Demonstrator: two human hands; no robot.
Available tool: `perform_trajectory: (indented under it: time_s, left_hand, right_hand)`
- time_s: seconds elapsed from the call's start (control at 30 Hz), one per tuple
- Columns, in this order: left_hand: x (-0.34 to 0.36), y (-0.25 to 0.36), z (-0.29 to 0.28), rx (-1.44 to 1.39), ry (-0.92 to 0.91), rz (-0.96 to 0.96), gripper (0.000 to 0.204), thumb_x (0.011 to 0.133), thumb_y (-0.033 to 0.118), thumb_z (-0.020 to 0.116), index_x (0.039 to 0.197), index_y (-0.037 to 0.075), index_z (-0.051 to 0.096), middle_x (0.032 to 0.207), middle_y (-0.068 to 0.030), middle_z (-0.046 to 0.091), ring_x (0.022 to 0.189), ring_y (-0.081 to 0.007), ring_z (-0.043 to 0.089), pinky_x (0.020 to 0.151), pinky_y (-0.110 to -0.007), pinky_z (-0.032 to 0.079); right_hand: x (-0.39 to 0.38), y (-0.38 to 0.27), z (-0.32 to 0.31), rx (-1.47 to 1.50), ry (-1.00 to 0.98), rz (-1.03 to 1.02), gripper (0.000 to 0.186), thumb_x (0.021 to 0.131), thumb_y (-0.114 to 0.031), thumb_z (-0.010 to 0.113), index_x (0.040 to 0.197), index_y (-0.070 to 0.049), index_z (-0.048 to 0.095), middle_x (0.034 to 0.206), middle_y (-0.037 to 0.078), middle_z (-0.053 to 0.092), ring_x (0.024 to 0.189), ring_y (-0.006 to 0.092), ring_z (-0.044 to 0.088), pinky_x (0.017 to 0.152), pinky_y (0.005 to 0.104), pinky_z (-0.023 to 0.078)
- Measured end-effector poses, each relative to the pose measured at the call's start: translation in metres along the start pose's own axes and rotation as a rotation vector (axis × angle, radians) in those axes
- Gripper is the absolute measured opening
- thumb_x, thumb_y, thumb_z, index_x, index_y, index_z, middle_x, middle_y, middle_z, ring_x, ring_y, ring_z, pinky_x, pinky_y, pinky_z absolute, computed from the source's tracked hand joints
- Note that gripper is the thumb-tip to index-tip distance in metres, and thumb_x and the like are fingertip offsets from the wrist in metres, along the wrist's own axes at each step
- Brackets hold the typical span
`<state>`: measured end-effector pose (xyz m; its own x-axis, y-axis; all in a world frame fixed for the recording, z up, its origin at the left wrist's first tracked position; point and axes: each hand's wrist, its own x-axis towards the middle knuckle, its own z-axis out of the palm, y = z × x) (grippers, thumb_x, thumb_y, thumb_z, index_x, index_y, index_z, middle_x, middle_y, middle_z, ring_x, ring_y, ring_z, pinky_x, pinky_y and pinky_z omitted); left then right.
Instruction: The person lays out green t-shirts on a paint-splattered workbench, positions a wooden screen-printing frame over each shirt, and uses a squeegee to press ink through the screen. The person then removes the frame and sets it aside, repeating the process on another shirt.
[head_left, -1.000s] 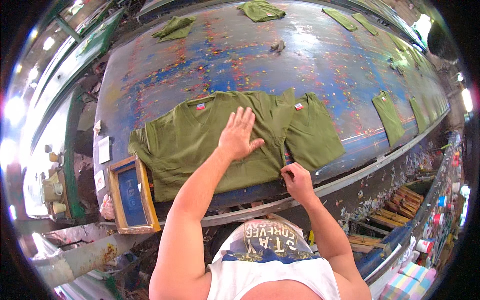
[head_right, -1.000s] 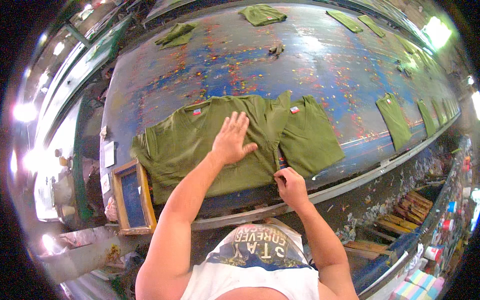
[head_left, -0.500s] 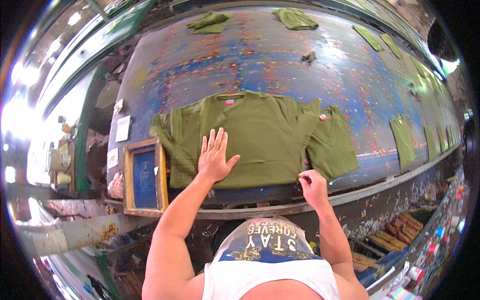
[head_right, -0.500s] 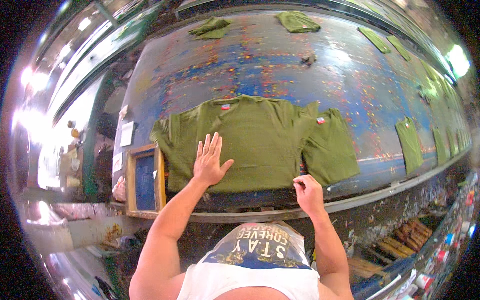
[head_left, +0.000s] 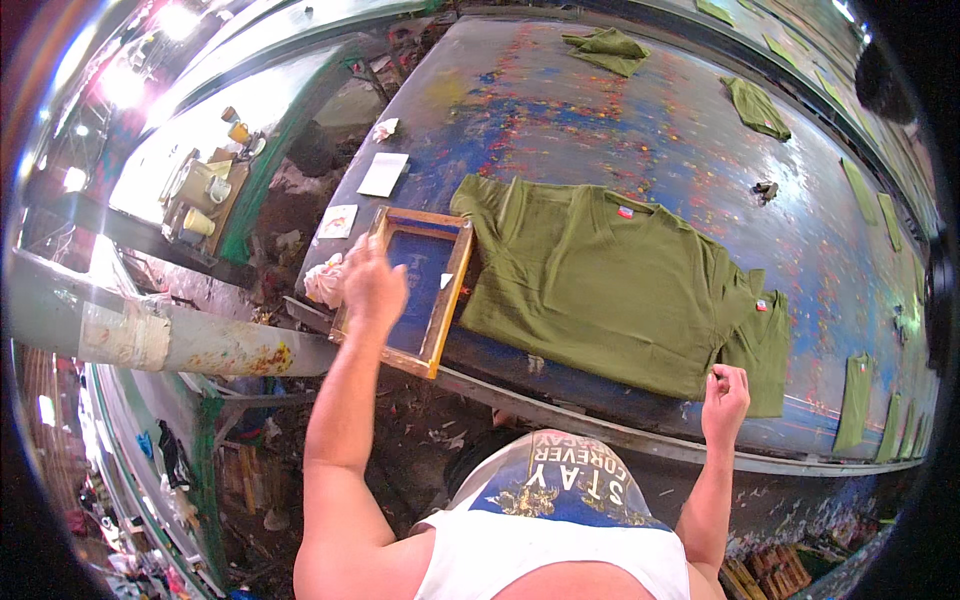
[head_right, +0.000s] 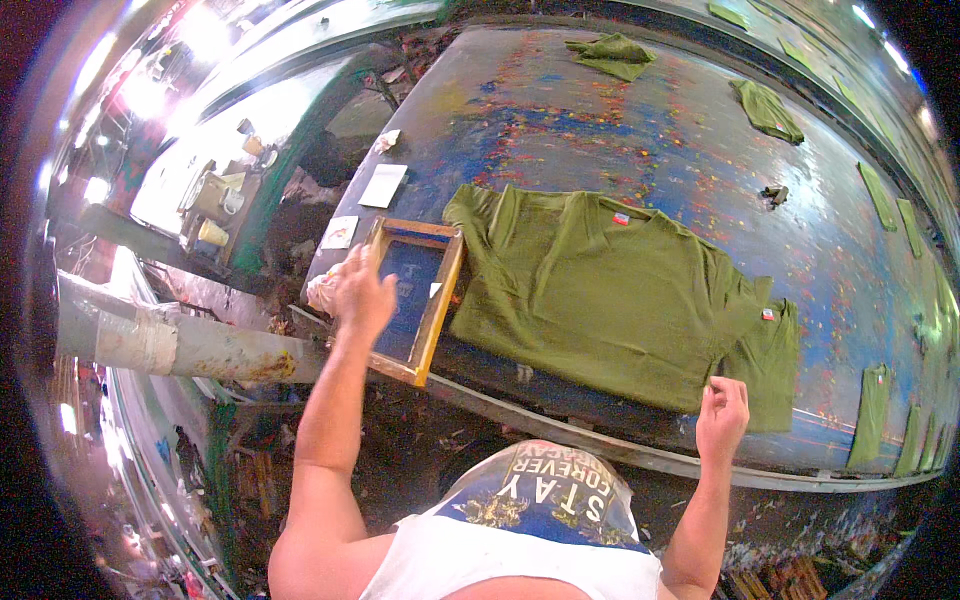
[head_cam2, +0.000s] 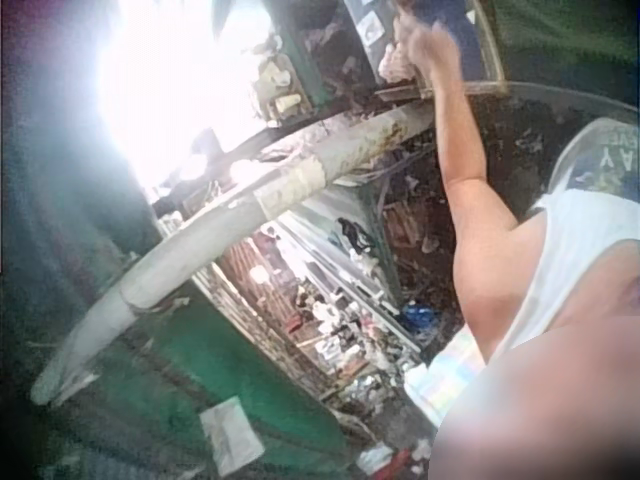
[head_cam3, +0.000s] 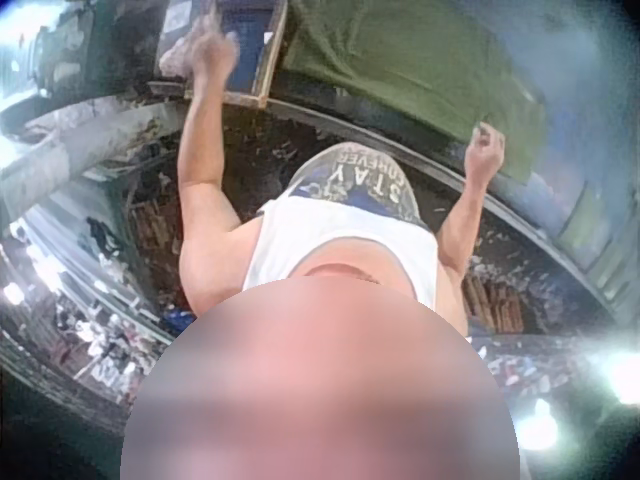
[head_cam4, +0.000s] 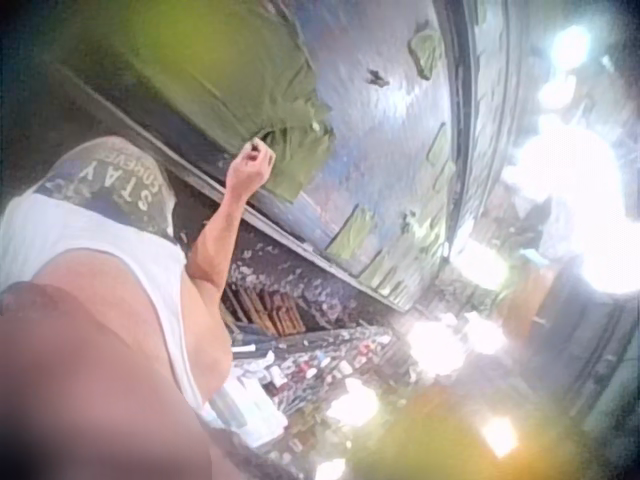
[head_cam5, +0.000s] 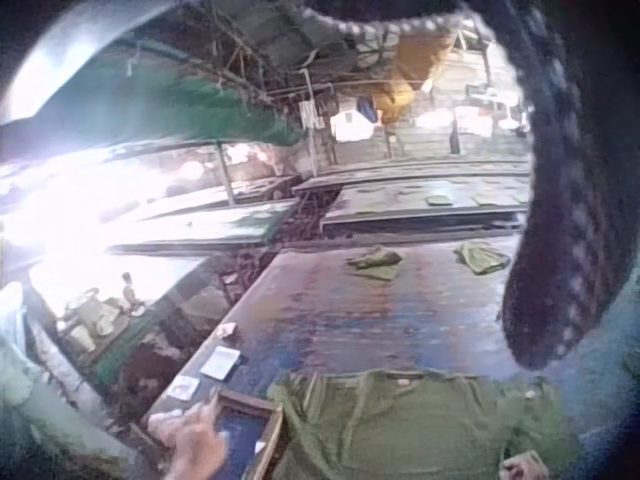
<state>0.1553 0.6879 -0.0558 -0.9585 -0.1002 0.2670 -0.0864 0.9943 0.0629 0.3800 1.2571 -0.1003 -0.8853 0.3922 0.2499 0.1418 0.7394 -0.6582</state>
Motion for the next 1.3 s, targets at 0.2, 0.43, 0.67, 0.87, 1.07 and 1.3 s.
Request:
perform_trajectory:
  time_s: [0.2,0.43,0.67,0.87,1.07,1.3]
  left_hand:
    - [0.001,-0.102,-0.005,-0.009,-0.399,-0.123,0.053,0.093,0.04,0.082,0.132,0.004,0.076,0.131,-0.0209,0.077,0.122,-0.0386,0.073,0.1,-0.051,0.059]
    - [0.005,-0.139,-0.011,-0.165,-0.067,-0.007,0.045,0.087,0.034,0.083,0.122,0.007,0.081,0.117,-0.0192,0.08,0.109,-0.0385,0.078,0.097,-0.051,0.059]
    - [0.015,-0.145,-0.056,-0.472,0.086,0.007,0.035,0.087,0.019,0.09,0.113,-0.001,0.077,0.098,-0.0151,0.077,0.082,-0.0282,0.074,0.078,-0.04,0.058]
    - [-0.001,-0.005,-0.019,-0.651,0.153,0.056,0.028,0.088,0.013,0.09,0.109,-0.001,0.077,0.096,-0.0074,0.074,0.08,-0.0192,0.07,0.073,-0.036,0.057]
    - [-0.058,0.169,0.039,-0.931,0.046,0.156,0.03,0.08,0.01,0.09,0.103,0.0,0.073,0.088,-0.0116,0.067,0.077,-0.0278,0.066,0.071,-0.041,0.054]
    - [-0.111,0.248,0.06,-0.968,-0.123,0.183,0.042,0.079,0.005,0.09,0.117,-0.003,0.074,0.091,-0.0114,0.063,0.082,-0.0274,0.066,0.072,-0.04,0.054]
  right_hand:
    - [0.006,-0.07,0.045,0.106,-0.118,-0.142,0.019,0.095,0.006,0.075,0.112,-0.002,0.072,0.106,0.012,0.07,0.078,0.0225,0.068,0.068,0.0336,0.055]
    - [-0.003,-0.147,0.083,0.122,-0.258,-0.272,0.018,0.091,0.004,0.077,0.108,-0.003,0.072,0.103,0.014,0.072,0.082,0.0296,0.071,0.07,0.0391,0.058]
    - [-0.025,-0.174,0.095,0.215,-0.297,-0.199,0.012,0.094,-0.002,0.08,0.105,-0.003,0.075,0.097,0.014,0.073,0.082,0.029,0.073,0.074,0.0393,0.061]
    - [-0.019,-0.18,0.116,0.939,-0.433,0.16,0.051,0.106,-0.015,0.076,0.153,-0.005,0.059,0.141,0.01,0.065,0.12,0.017,0.064,0.097,0.0325,0.055]
    - [-0.007,-0.13,0.087,0.913,-0.172,0.368,0.088,0.098,-0.011,0.083,0.171,-0.004,0.035,0.156,0.015,0.055,0.136,0.022,0.058,0.116,0.0378,0.047]
    - [-0.016,-0.062,0.065,0.623,0.003,0.411,0.078,0.089,0.01,0.073,0.163,0.003,0.048,0.151,0.016,0.061,0.135,0.0231,0.063,0.116,0.0356,0.049]
